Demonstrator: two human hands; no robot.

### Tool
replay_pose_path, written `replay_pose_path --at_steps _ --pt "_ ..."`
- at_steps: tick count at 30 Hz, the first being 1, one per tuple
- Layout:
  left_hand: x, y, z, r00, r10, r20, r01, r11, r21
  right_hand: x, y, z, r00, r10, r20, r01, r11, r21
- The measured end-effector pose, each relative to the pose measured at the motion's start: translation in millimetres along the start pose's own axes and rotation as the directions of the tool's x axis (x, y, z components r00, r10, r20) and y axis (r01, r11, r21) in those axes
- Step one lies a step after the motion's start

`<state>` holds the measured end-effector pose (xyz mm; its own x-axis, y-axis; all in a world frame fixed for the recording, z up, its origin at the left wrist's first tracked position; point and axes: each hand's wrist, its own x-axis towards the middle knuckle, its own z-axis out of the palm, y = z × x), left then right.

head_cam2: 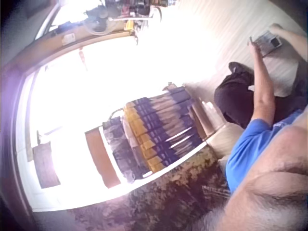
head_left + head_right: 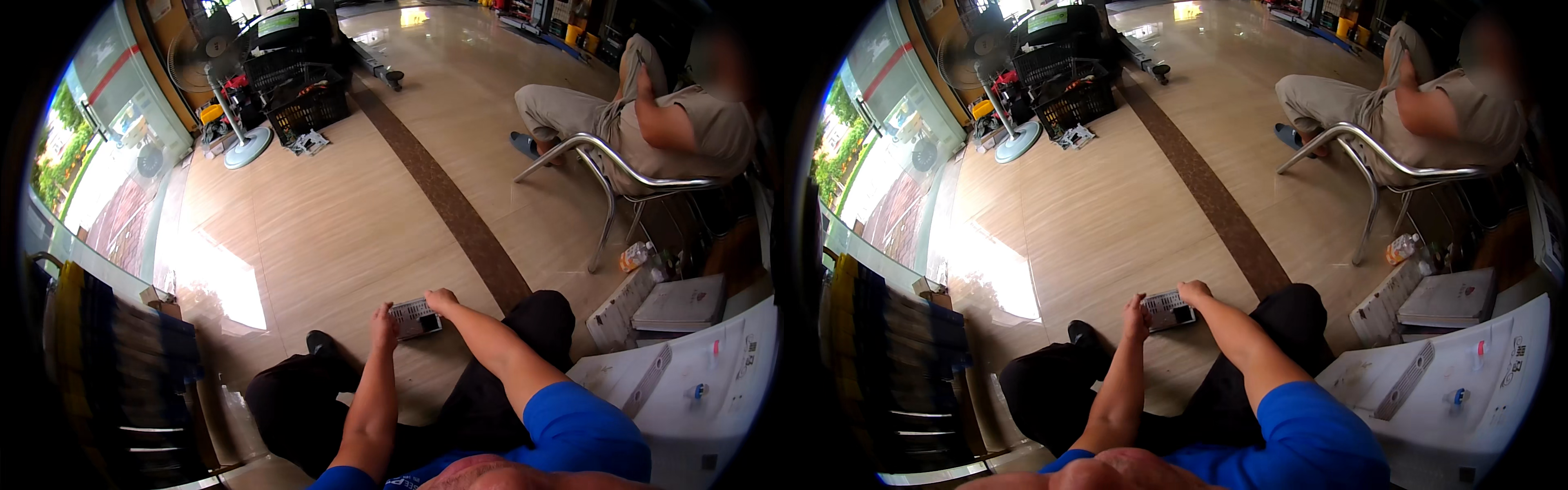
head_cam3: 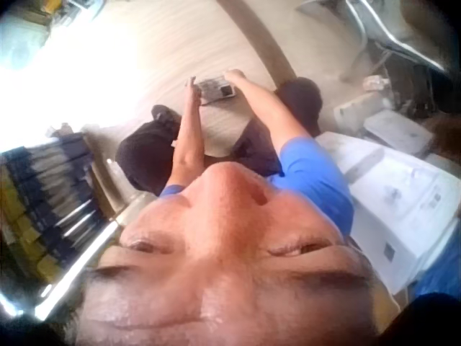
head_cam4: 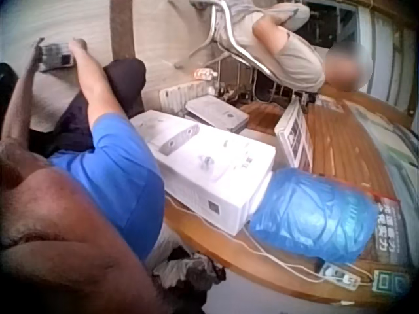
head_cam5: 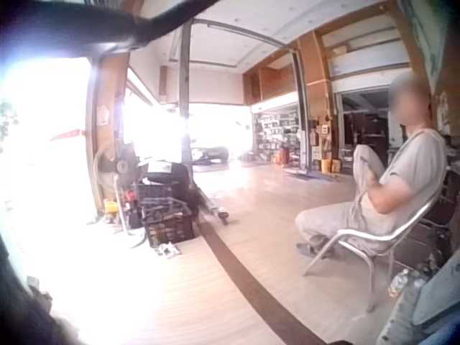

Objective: The person disassembles a car stereo unit by removing the metal casing and inspecting the internal circuit board.

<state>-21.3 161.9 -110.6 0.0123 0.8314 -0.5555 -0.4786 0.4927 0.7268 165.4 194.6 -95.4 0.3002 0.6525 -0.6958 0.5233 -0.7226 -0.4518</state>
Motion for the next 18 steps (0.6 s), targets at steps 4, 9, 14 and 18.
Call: replay_pose_path --at_steps 4,9,14,18 --pt "27 43 -36 0.940 0.194 -0.281 -0.075 0.920 0.384 10 3 4 0.992 -0.111 -0.057 0.107 0.992 -0.061" --pt "29 14 -43 0.934 -0.196 -0.298 0.281 0.918 0.279 31 13 0 0.980 -0.136 -0.145 0.115 0.982 -0.149" --pt "11 28 -54 0.946 -0.291 -0.143 0.322 0.794 0.516 1 -4 0 0.998 -0.064 0.006 0.064 0.989 -0.137" --pt "9 21 -37 0.982 -0.085 -0.171 0.177 0.744 0.645 -2 -4 -8 0.998 -0.063 -0.021 0.059 0.986 -0.156"
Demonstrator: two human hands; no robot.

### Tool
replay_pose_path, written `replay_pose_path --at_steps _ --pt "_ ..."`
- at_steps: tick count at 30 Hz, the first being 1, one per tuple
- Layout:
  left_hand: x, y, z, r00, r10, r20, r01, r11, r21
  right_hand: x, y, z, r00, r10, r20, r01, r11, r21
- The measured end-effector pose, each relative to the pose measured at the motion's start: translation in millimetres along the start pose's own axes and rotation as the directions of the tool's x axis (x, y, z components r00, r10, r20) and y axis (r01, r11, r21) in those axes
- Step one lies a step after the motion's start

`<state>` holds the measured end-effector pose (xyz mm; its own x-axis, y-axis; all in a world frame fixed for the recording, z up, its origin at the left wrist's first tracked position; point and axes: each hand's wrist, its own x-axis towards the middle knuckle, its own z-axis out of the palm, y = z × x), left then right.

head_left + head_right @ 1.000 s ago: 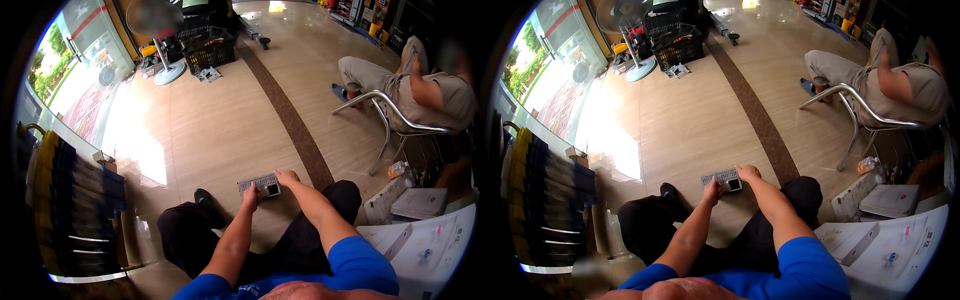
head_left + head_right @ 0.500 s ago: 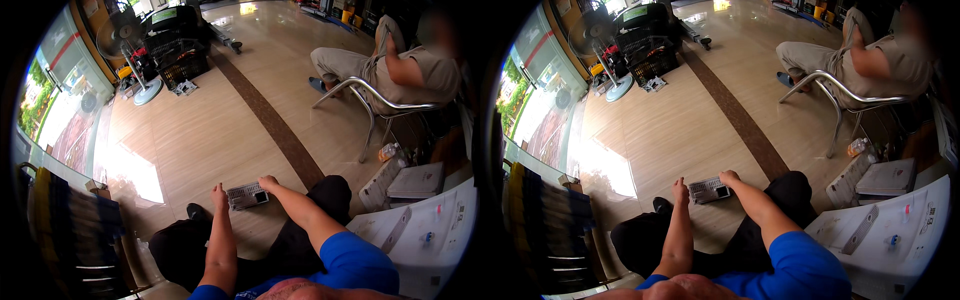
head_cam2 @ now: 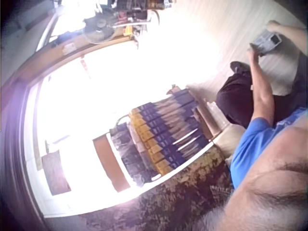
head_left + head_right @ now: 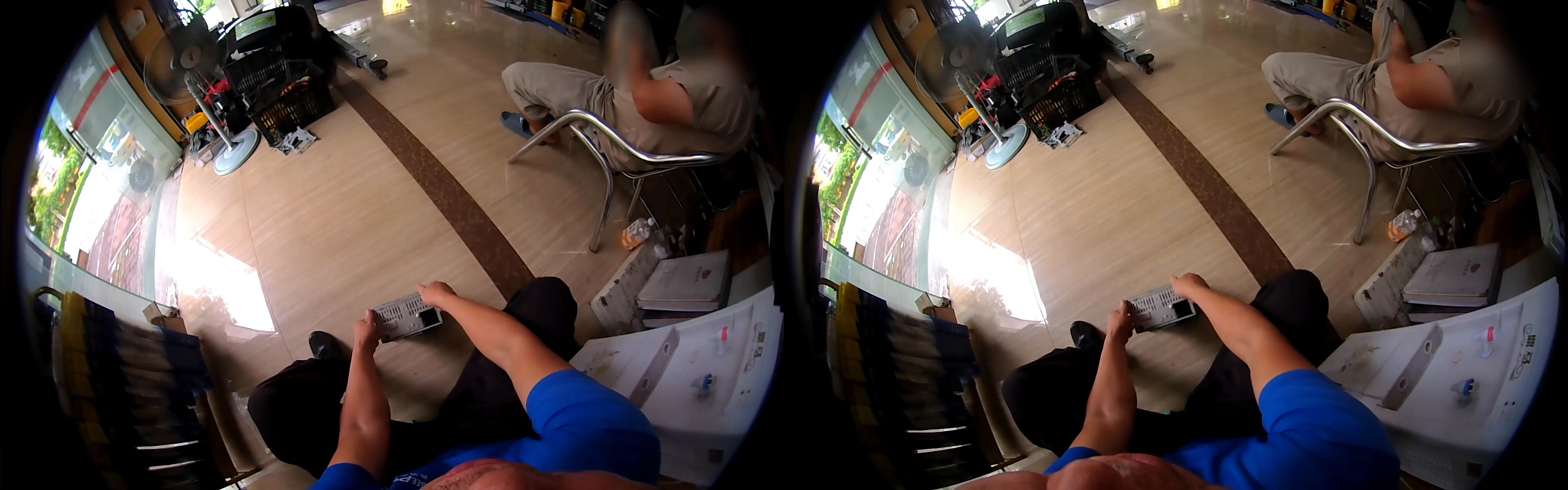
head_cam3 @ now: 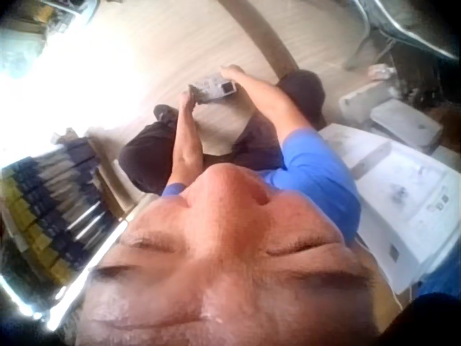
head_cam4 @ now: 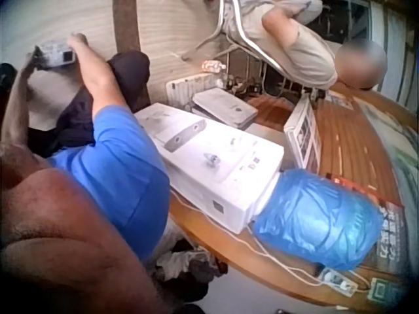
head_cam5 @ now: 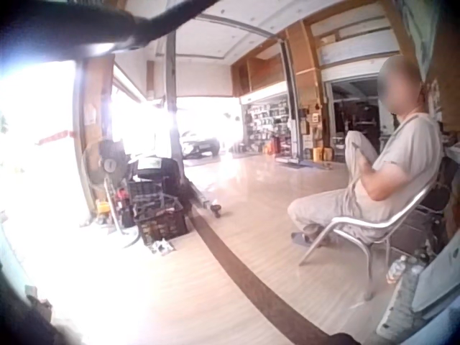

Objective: The person disassembles a car stereo unit by removing the metal casing and inspecting the internal circuit board.

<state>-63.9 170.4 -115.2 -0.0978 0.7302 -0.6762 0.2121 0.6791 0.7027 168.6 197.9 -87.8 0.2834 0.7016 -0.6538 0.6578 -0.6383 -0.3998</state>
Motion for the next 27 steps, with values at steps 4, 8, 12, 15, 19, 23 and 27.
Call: replay_pose_path --at_steps 4,8,12,15,19,23,27 --pt "4 -6 -5 0.995 0.089 -0.043 -0.087 0.996 0.031 -1 -4 0 0.999 -0.032 0.042 0.030 0.999 0.029" --pt "7 14 2 0.987 0.154 -0.049 -0.158 0.983 -0.090 13 4 -3 0.955 -0.214 -0.204 0.219 0.976 -0.001" --pt "12 16 -2 0.988 0.137 -0.073 -0.147 0.977 -0.153 22 6 1 0.925 -0.341 -0.168 0.341 0.940 -0.031" --pt "18 6 0 0.992 0.120 -0.040 -0.126 0.962 -0.241 31 16 11 0.869 -0.451 -0.202 0.473 0.877 0.077" --pt "10 -18 16 0.998 0.045 0.044 -0.031 0.958 -0.285 50 40 20 0.893 -0.431 -0.130 0.436 0.900 0.009" --pt "3 -34 32 0.998 -0.010 0.054 0.023 0.969 -0.245 64 56 27 0.887 -0.444 -0.129 0.456 0.885 0.092" --pt "0 -43 46 1.000 -0.017 0.026 0.022 0.979 -0.204 72 70 37 0.919 -0.385 -0.088 0.387 0.922 0.001"
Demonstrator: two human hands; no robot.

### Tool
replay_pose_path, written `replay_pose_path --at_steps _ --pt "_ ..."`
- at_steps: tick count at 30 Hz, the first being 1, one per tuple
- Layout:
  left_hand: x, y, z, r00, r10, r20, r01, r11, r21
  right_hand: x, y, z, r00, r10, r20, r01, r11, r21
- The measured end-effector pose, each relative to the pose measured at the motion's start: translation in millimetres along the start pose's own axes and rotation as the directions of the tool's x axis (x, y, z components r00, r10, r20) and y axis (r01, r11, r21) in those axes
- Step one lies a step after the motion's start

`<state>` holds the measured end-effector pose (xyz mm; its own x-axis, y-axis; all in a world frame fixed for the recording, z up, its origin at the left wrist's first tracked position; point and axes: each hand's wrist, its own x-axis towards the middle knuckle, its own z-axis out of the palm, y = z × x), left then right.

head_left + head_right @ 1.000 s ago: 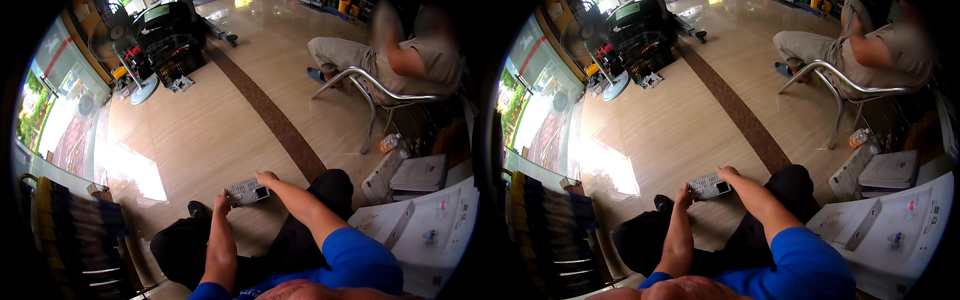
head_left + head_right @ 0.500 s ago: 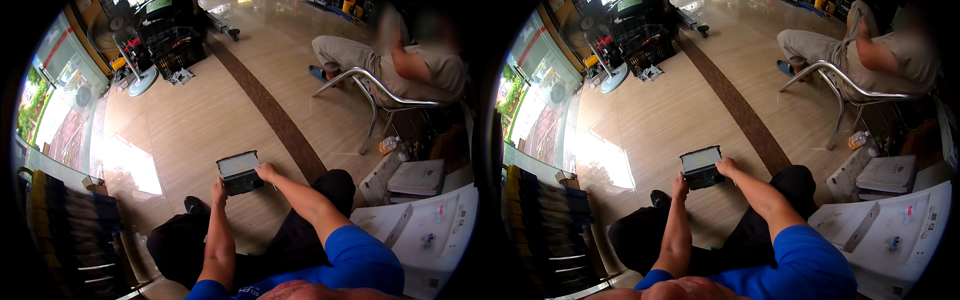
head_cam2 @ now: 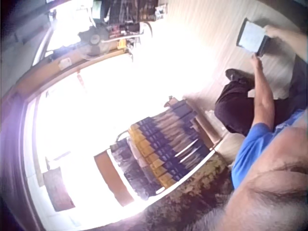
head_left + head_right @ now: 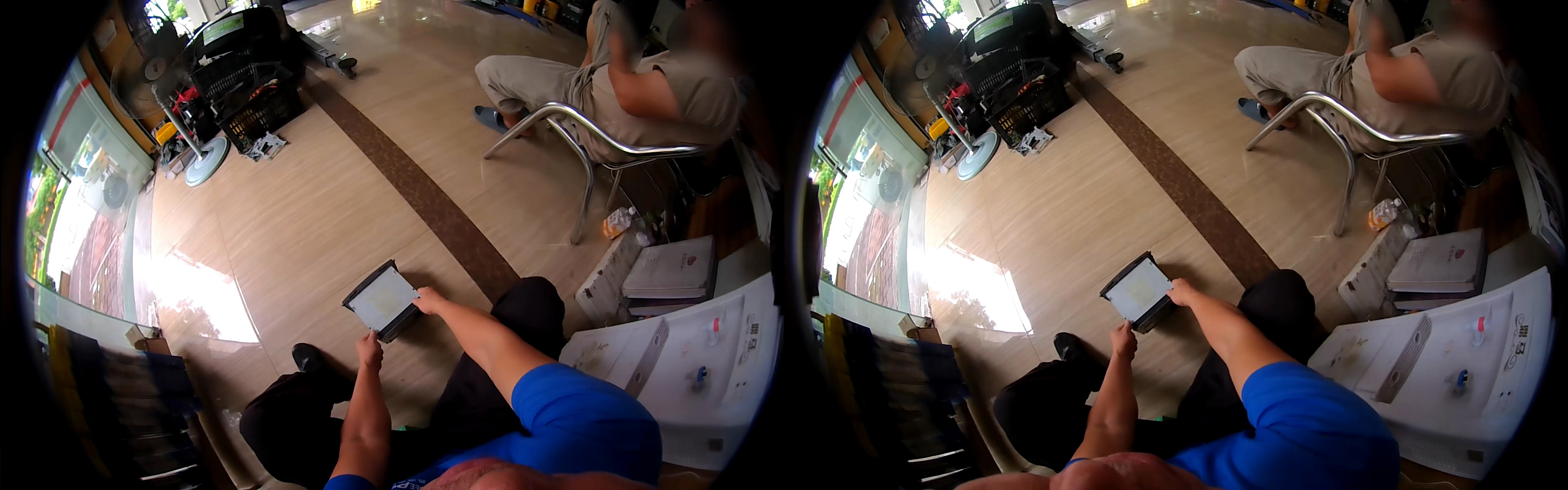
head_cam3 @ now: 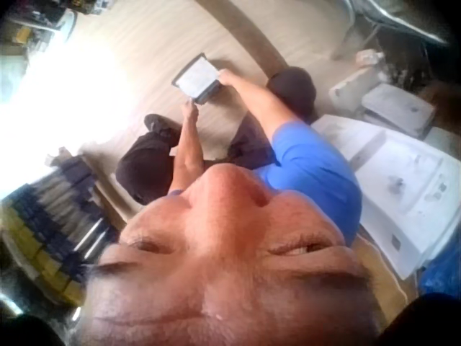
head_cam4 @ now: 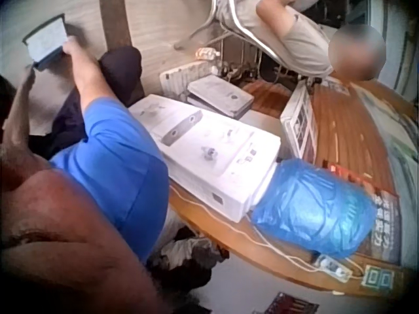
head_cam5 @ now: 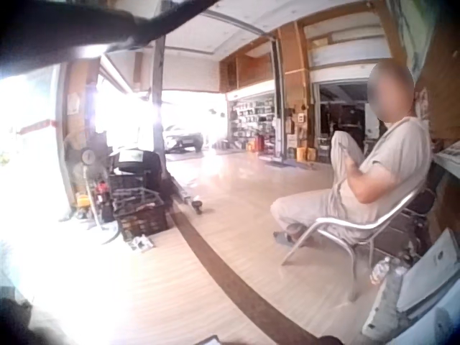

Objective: The person disassembles a car stereo unit by removing the metal casing and inspecting the internal circuit board.

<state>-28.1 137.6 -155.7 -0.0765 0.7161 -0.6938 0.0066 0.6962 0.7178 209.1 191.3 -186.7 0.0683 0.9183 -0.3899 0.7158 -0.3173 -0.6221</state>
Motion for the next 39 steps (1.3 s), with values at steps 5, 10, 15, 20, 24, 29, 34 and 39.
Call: replay_pose_path --at_steps 5,10,15,20,24,29,34,39 --pt "14 -27 1 0.994 -0.105 -0.022 0.107 0.991 0.085 -6 5 16 0.972 0.151 0.179 -0.117 0.975 -0.188" --pt "46 -61 -28 0.957 0.012 -0.288 0.032 0.988 0.149 -15 -32 23 0.970 0.138 0.198 -0.086 0.964 -0.252" --pt "9 -53 4 0.918 -0.071 -0.390 0.224 0.904 0.363 -49 -32 20 0.919 0.392 0.043 -0.390 0.920 -0.038" --pt "7 -45 9 0.885 -0.100 -0.456 0.282 0.892 0.353 -65 -40 3 0.896 0.442 -0.028 -0.440 0.896 0.062" --pt "30 -72 7 0.898 -0.105 -0.427 0.254 0.916 0.309 -70 -42 -5 0.876 0.481 -0.037 -0.477 0.874 0.091" --pt "43 -93 -3 0.942 0.095 -0.323 0.043 0.918 0.394 -67 -38 2 0.872 0.488 -0.027 -0.479 0.865 0.150" --pt "15 -91 4 0.992 -0.021 -0.125 0.023 1.000 0.011 -67 -8 19 0.860 0.501 -0.099 -0.475 0.856 0.205" --pt "46 -127 -81 0.938 0.221 0.265 -0.174 0.966 -0.190 -63 -50 25 0.909 0.413 -0.054 -0.379 0.876 0.299"
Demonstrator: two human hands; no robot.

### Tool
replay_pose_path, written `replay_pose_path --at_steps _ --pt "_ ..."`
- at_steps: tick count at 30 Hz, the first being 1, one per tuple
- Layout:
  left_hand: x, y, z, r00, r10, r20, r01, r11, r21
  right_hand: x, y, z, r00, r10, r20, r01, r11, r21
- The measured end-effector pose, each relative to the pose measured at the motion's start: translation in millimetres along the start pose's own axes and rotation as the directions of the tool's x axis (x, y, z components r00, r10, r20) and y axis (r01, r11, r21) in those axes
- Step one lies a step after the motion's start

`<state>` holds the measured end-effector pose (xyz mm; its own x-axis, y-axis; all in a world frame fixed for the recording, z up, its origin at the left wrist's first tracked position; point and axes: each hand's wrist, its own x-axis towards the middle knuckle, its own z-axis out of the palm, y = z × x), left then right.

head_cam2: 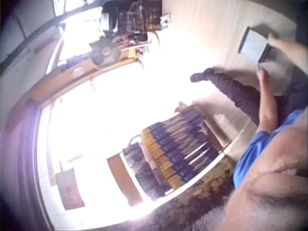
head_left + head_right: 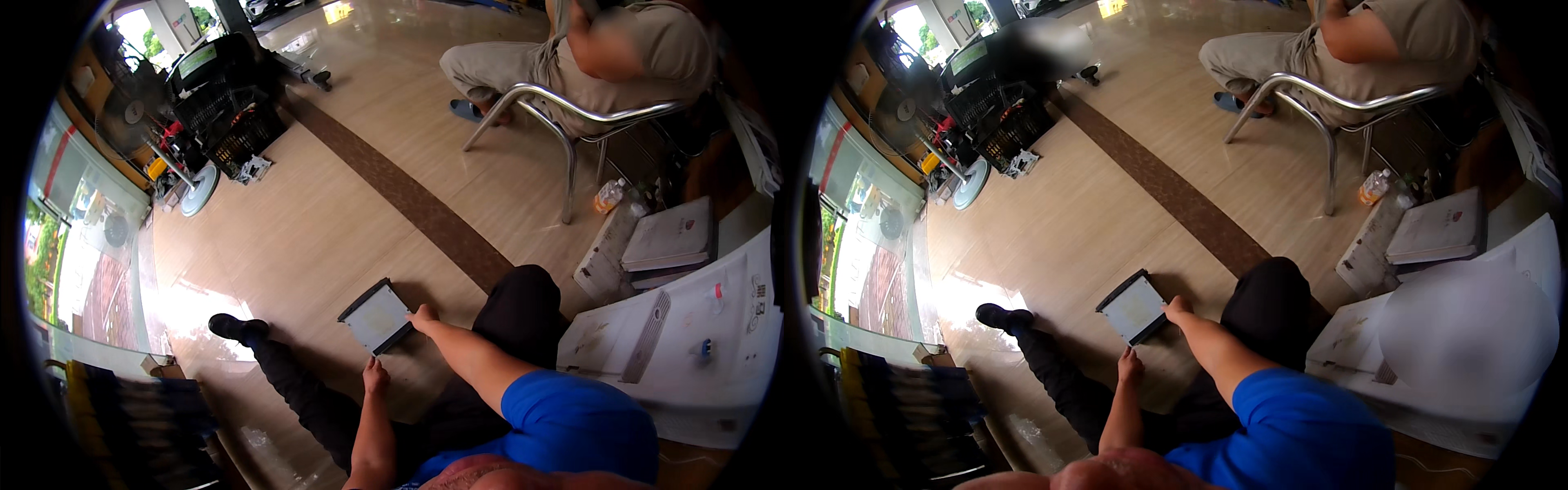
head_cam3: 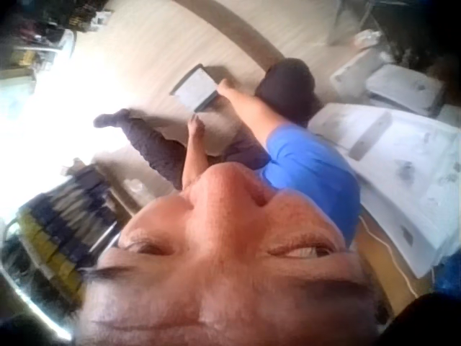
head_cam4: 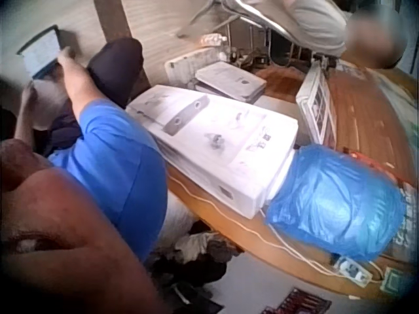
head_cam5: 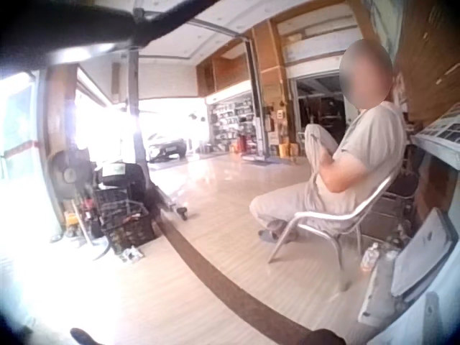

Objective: The person disassembles a car stereo unit by removing the metal casing and inspecting the internal circuit board.

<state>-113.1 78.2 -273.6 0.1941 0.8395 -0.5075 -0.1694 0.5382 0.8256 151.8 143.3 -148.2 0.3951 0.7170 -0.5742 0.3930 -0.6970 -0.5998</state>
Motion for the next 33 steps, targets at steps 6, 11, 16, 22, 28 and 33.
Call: replay_pose_path --at_steps 6,11,16,22,28,33 --pt "-4 28 48 0.911 -0.386 0.142 0.407 0.899 -0.162 9 22 -17 0.995 0.092 0.044 -0.092 0.996 -0.021" --pt "-7 53 70 0.806 -0.591 -0.024 0.534 0.745 -0.398 14 18 -15 0.996 0.089 0.032 -0.087 0.994 -0.063" --pt "-13 73 89 0.797 -0.560 -0.224 0.446 0.797 -0.407 13 14 -15 0.993 0.099 0.065 -0.092 0.990 -0.103" --pt "-9 74 97 0.784 -0.560 -0.268 0.445 0.808 -0.387 17 22 -17 0.998 0.052 0.031 -0.048 0.992 -0.119" --pt "-12 83 105 0.783 -0.566 -0.258 0.445 0.800 -0.403 17 20 -21 1.000 0.022 0.006 -0.021 0.992 -0.123" --pt "-17 83 98 0.736 -0.596 -0.322 0.456 0.787 -0.416 0 13 -19 0.999 0.029 0.022 -0.027 0.993 -0.113"
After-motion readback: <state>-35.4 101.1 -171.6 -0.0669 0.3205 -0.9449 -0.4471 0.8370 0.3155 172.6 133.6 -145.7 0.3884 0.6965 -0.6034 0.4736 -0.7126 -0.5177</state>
